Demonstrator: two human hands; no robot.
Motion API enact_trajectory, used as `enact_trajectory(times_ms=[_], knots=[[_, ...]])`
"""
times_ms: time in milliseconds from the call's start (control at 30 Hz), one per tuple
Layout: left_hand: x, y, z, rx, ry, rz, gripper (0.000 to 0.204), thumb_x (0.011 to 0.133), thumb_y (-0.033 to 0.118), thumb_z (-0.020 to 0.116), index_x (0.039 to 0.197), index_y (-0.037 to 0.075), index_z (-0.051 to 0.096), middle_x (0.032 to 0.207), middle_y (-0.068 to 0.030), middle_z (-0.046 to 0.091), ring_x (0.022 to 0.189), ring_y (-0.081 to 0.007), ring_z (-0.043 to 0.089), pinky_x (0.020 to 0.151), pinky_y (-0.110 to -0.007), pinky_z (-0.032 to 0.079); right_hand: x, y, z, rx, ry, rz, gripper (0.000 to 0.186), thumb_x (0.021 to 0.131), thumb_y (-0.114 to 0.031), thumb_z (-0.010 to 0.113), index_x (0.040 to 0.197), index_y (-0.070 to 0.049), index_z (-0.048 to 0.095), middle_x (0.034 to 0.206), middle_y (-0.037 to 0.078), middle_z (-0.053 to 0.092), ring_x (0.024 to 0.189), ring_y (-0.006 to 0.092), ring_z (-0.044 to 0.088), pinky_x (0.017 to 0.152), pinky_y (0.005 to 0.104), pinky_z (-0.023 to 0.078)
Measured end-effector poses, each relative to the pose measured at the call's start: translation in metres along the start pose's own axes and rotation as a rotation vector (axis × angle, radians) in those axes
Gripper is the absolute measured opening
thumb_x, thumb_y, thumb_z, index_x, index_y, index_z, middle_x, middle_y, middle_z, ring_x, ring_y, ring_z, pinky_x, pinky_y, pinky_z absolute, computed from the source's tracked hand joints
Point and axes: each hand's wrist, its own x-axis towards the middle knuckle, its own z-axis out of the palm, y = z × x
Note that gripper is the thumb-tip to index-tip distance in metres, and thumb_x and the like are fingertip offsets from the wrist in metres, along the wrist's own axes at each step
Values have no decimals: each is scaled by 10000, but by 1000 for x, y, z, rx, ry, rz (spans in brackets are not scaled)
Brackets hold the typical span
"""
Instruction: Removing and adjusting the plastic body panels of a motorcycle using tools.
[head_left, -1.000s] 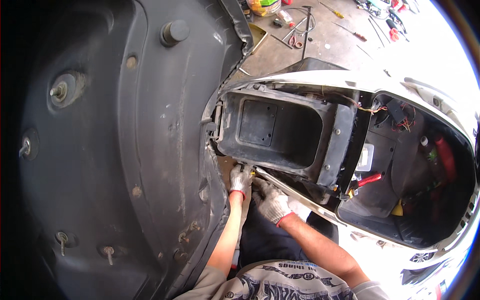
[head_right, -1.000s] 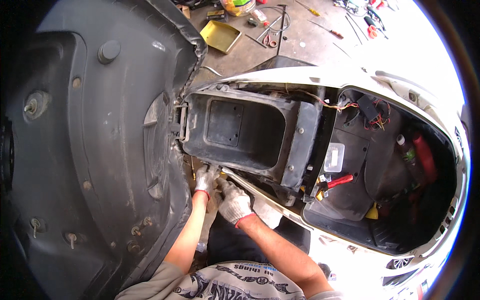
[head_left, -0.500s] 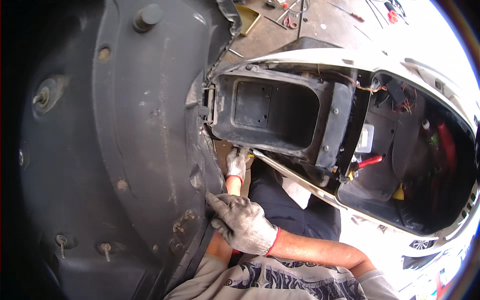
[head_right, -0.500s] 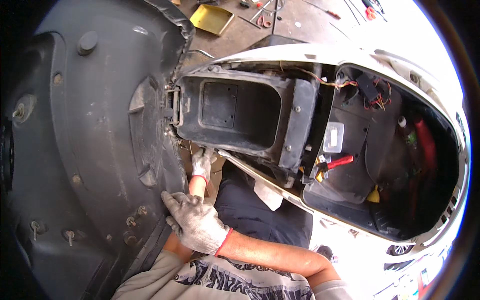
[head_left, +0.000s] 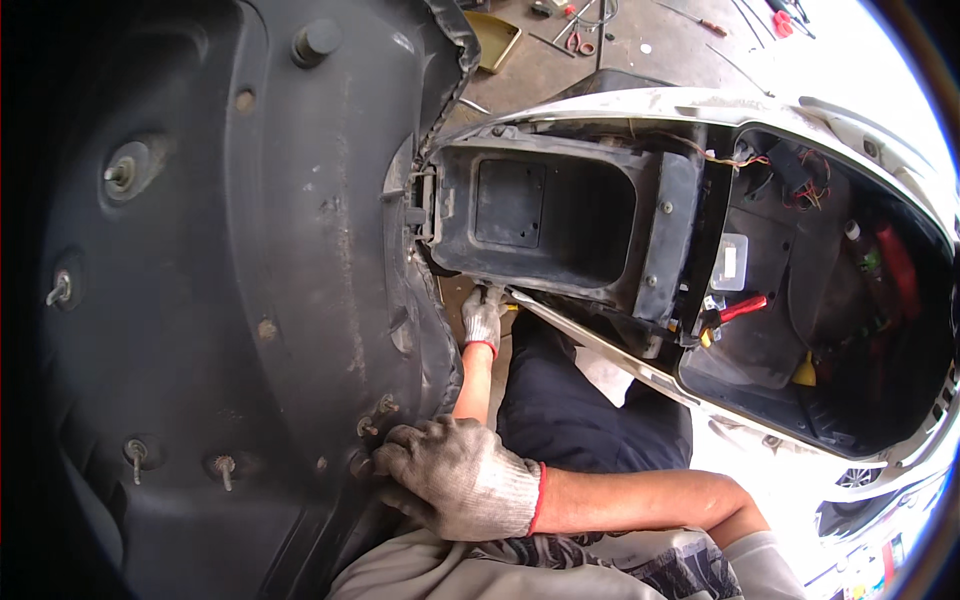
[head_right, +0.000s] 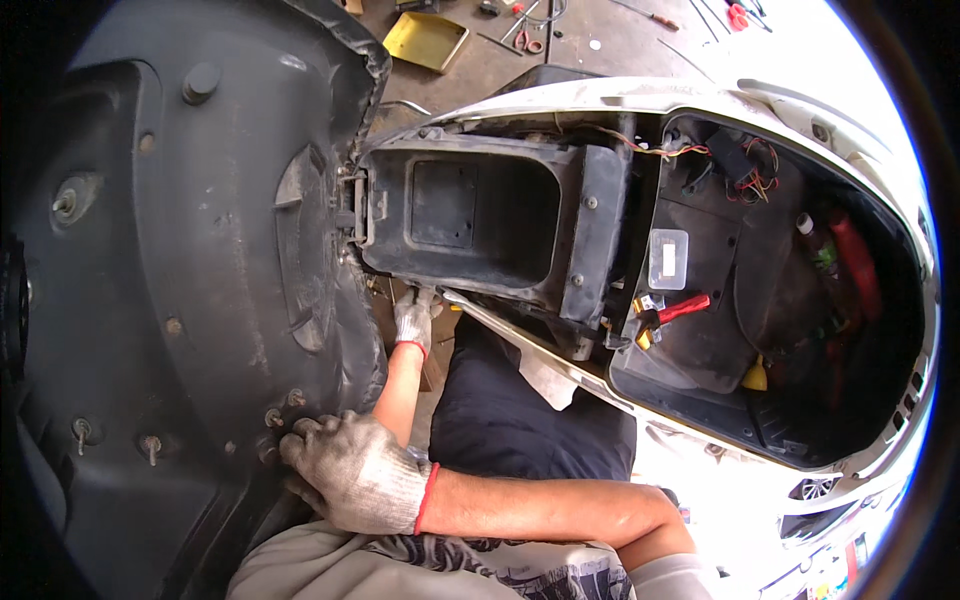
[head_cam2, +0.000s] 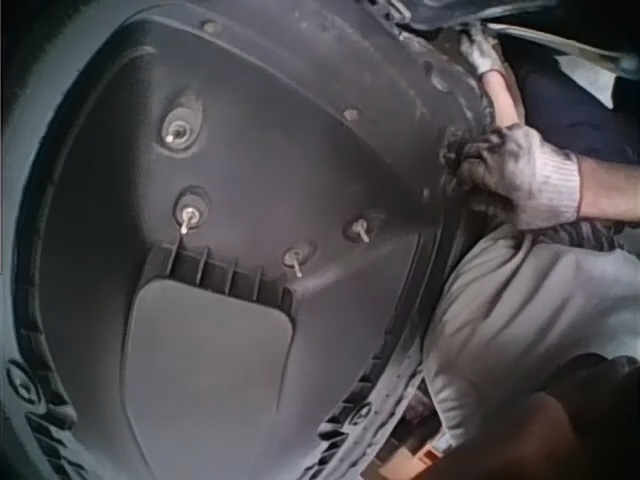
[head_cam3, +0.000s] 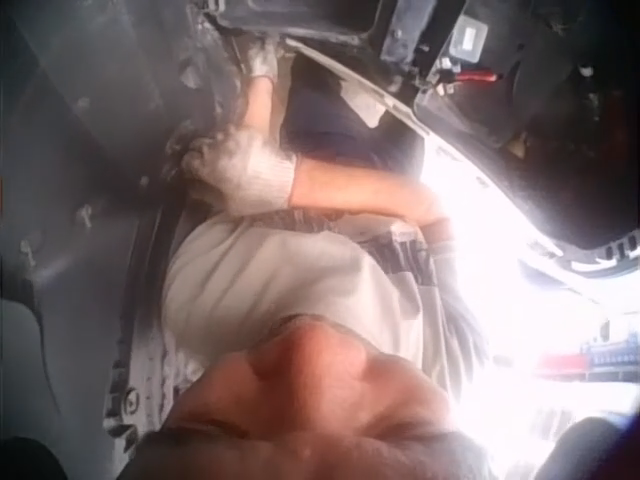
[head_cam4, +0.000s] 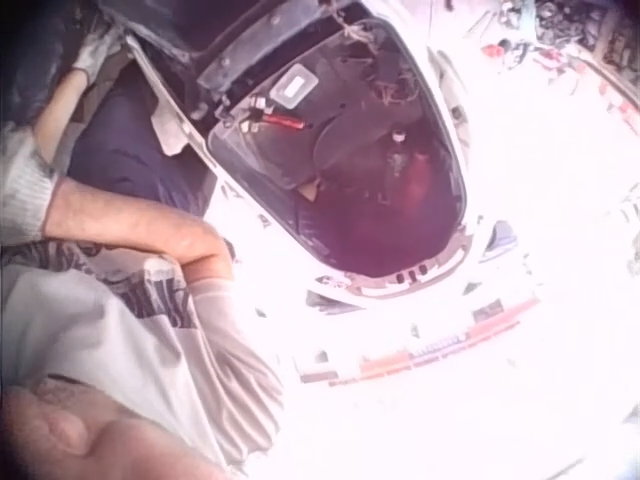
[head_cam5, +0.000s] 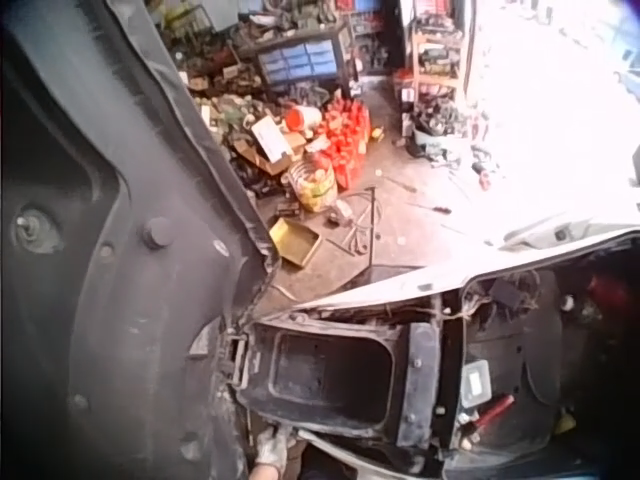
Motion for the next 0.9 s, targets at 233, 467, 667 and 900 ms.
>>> enact_trajectory(times_ms=[233, 467, 667, 900], knots=[[1, -1, 5, -13, -11, -7, 332, 1020, 314, 637, 1185, 27, 665, 1026, -35, 699, 841, -145, 653, 677, -292, 531, -3, -44, -6, -63, 29, -267, 433, 835, -284, 668, 1205, -66, 611, 1205, 146, 604, 1085, 277, 638, 855, 389, 518], [-2, -5, -1, -62, 6, -27, 396, 1022, 347, 635, 1229, 9, 645, 1083, -53, 675, 925, -182, 677, 749, -316, 562, 1, -90, -9, -80, 122, -601, 445, 966, -227, 488, 1390, -262, 618, 1504, 84, 516, 1106, 266, 640, 866, 393, 530], [5, 2, 9, -15, 34, -15, 416, 994, 381, 667, 1204, 22, 657, 1107, -75, 688, 946, -213, 685, 760, -334, 560, 1, -89, -12, -123, 109, -634, 651, 875, -312, 618, 1476, -93, 499, 1540, 181, 439, 1117, 275, 591, 879, 355, 482], [-1, 4, 18, -69, 162, -67, 488, 967, 413, 672, 1280, 46, 602, 1147, -76, 678, 961, -226, 685, 771, -365, 528, -9, -105, 8, -214, 199, -516, 764, 943, -407, 609, 1571, -56, 352, 1615, 198, 344, 1167, 290, 567, 909, 366, 466]])
